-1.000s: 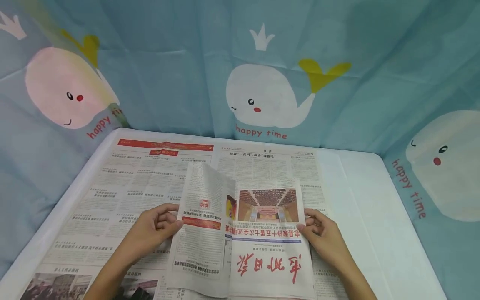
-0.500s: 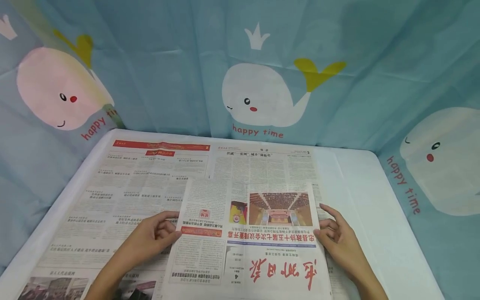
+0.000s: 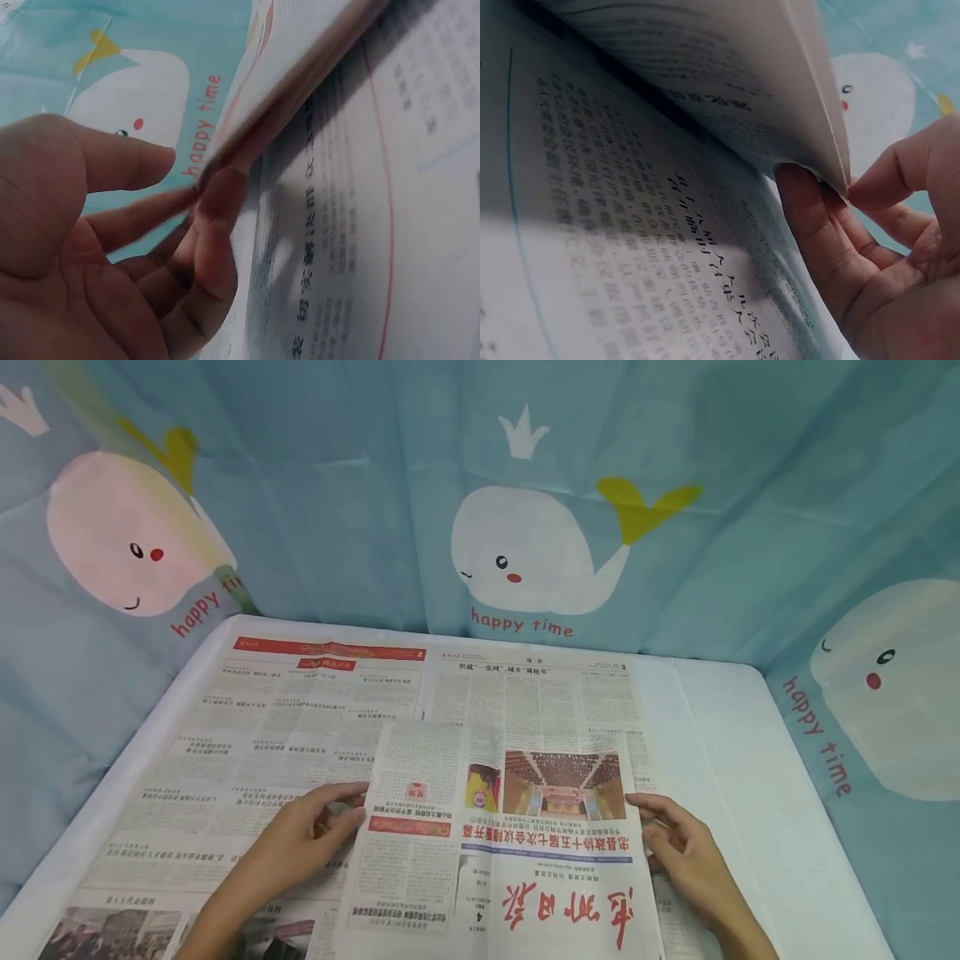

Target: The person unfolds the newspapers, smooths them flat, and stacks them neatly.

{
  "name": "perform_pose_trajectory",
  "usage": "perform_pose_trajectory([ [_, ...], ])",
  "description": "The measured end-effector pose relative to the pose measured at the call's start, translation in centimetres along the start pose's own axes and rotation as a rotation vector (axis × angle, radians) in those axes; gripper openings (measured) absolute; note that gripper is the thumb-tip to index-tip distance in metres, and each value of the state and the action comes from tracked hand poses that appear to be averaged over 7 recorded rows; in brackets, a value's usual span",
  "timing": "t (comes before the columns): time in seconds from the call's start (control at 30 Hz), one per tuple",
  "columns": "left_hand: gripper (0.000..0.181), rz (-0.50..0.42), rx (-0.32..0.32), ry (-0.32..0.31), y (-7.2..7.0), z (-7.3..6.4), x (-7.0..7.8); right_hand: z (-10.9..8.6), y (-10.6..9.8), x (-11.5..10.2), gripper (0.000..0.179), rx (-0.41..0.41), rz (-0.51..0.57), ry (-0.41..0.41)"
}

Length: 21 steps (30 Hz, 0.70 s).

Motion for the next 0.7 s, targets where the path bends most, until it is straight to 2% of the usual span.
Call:
perform_pose_trajectory([
  [0.13,0.039,0.072,0.083,0.126,-0.5,-0.1,0.6,0.2,0.0,-0.1,0.039,-0.005,0.001,-0.006],
  [0.3,0.061,0.033,0.115,0.211,-0.5,0.0,0.9,0.3,0.0,0.1,0.043,0.002,-0.046,0.007],
  [0.37,0.062,0.031,0.117,0.232,-0.4,0.0,1.0,0.3,-0.2,0.0,0.043,0.025,-0.098,-0.008],
  [0.47,0.053,0.074,0.119,0.238,-0.2,0.0,1.1,0.1,-0.5,-0.7,0.038,0.111,-0.253,-0.118],
  [0.6,0.042,0.112,0.104,0.199,0.0,0.1,1.0,-0.3,-0.9,-1.9,0.031,0.298,-0.501,-0.322],
  [0.7,0.039,0.117,0.091,0.154,-0.1,0.3,1.1,-0.4,-1.1,-2.6,0.033,0.355,-0.573,-0.422],
])
Point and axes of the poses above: each hand's wrist, its own z-axis towards the middle knuckle, its own y-axis out of the palm, x = y × z, the point moved 7 cm from there along z, towards the middle knuckle, and after that the axes turned 1 degree about -x, right-handed, at the moved point
